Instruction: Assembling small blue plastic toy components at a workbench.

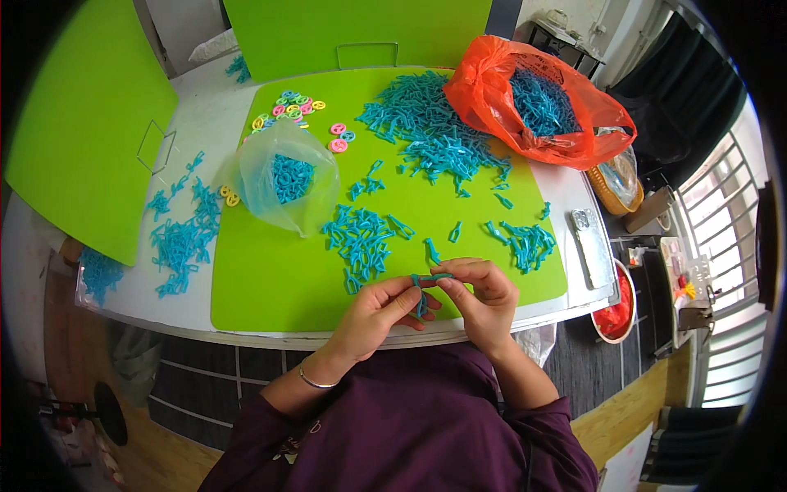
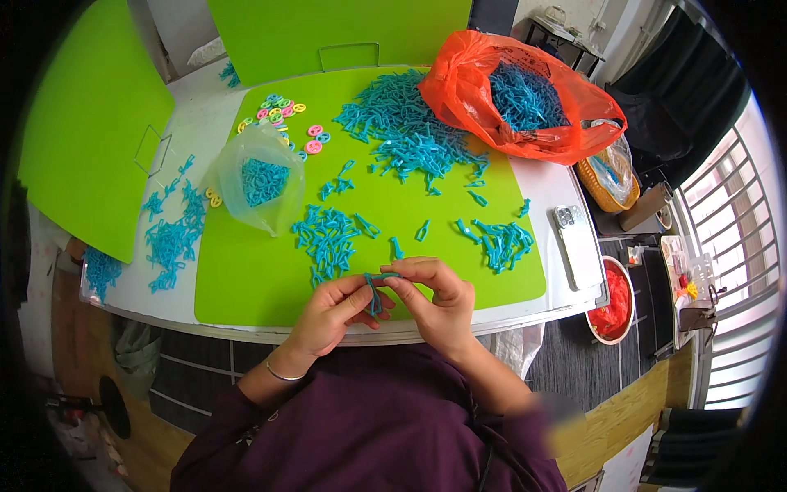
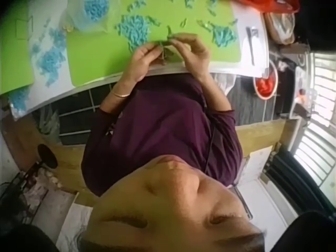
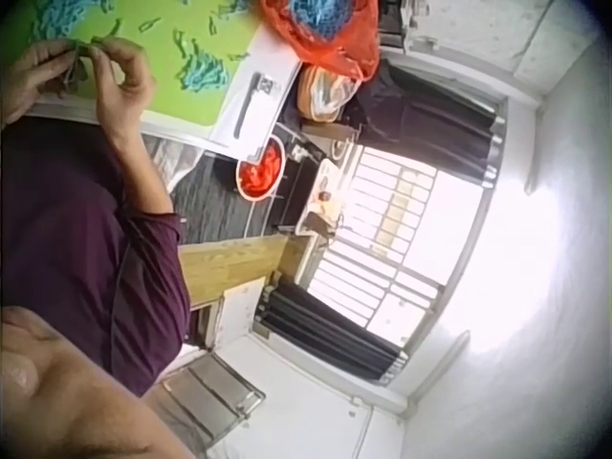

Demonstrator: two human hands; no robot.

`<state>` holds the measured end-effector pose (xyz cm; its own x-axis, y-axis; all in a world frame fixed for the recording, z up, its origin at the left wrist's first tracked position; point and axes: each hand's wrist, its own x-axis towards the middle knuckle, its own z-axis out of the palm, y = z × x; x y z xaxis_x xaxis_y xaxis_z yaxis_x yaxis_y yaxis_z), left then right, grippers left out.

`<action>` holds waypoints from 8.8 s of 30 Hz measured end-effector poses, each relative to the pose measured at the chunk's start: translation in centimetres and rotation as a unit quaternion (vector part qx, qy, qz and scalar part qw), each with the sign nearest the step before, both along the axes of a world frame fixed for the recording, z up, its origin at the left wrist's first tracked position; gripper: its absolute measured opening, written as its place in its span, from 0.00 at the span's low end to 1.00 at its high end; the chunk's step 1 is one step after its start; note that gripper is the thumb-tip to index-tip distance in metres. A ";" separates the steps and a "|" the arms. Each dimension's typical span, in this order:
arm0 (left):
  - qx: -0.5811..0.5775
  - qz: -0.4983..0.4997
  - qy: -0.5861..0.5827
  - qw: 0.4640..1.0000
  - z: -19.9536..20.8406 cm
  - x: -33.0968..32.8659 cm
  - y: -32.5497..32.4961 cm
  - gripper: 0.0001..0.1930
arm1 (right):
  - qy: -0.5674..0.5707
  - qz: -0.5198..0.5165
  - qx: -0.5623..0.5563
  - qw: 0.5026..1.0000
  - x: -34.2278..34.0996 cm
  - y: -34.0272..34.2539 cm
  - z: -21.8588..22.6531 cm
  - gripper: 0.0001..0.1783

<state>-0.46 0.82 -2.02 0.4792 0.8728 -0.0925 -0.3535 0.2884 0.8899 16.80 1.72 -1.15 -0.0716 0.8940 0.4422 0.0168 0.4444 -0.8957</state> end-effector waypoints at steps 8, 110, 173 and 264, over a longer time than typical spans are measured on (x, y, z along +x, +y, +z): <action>0.003 -0.020 -0.009 1.000 0.0 0.1 -0.2 0.12 | -0.001 -0.015 0.033 0.999 -0.2 -0.7 0.0 0.07; -0.223 0.025 -0.237 0.945 -0.2 -1.0 0.8 0.09 | -0.354 -0.034 -0.119 0.927 4.5 9.7 3.2 0.07; 0.315 0.260 0.191 0.893 -0.2 -0.2 -0.1 0.06 | 0.237 0.154 -0.342 0.896 -0.6 -0.9 0.4 0.04; -0.016 0.095 -0.074 0.993 -1.4 -1.1 1.0 0.06 | 0.282 0.307 -0.430 0.800 0.6 2.7 0.9 0.05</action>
<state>-1.58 1.78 -3.41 0.3169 0.9464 -0.0620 -0.5305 0.2311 0.8156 17.40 4.37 -0.21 -0.6210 0.7574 -0.2016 -0.4835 -0.5726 -0.6621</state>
